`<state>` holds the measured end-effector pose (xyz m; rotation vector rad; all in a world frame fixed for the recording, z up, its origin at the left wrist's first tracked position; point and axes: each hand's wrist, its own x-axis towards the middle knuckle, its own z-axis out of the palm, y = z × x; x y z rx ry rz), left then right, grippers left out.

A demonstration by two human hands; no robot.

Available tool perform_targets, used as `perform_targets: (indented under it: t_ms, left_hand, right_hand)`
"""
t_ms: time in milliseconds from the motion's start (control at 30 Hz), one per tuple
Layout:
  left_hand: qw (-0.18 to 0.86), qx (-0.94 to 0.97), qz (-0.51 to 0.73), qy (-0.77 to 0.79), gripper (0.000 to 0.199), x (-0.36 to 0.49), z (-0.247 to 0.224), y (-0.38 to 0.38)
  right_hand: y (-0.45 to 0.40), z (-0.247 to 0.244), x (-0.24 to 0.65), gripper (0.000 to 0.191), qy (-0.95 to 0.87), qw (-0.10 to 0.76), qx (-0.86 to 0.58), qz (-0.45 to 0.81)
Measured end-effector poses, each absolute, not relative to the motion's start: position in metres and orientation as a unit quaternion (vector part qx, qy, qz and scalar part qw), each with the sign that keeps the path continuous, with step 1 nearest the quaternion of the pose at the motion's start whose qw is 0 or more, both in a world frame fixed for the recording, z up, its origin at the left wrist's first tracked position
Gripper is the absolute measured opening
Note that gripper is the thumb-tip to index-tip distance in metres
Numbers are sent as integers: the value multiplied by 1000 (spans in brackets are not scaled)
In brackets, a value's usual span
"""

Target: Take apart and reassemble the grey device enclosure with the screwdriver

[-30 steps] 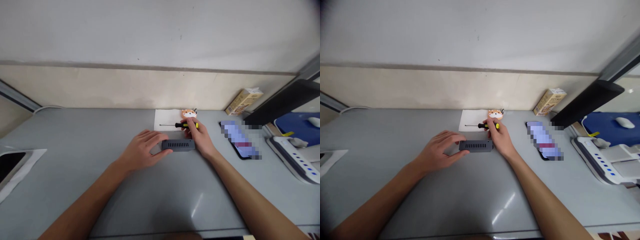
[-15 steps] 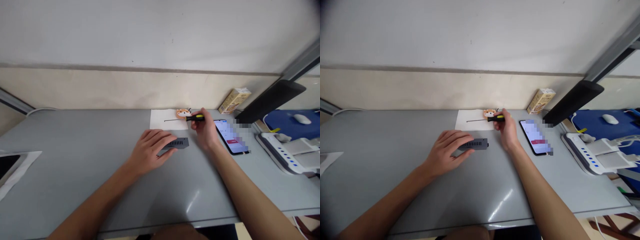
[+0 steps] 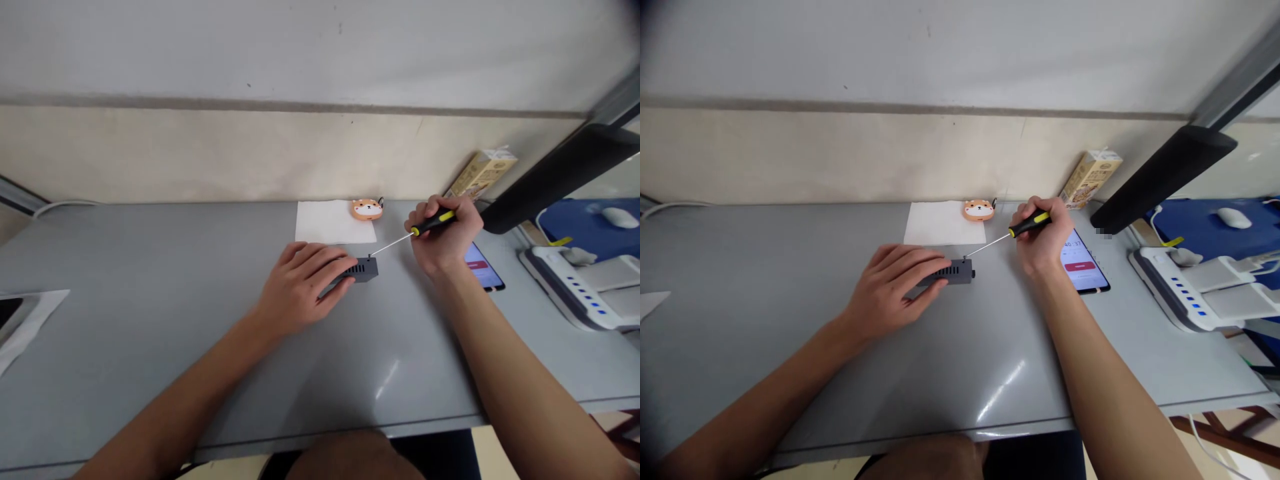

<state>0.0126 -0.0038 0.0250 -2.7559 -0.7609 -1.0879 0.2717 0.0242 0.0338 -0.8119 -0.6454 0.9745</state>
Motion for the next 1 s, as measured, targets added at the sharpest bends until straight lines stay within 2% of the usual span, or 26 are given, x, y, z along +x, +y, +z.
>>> perform_targets:
  t_ms: [400,1000]
  left_hand:
    - [66,-909,-317,-261,34,18,24,-8]
    - [97,-917,-299,-245,34,20,22,-7]
  right_hand:
    - [24,31,270,40,-344,736,-399,425]
    - [25,25,271,39,-366,735,-390,416]
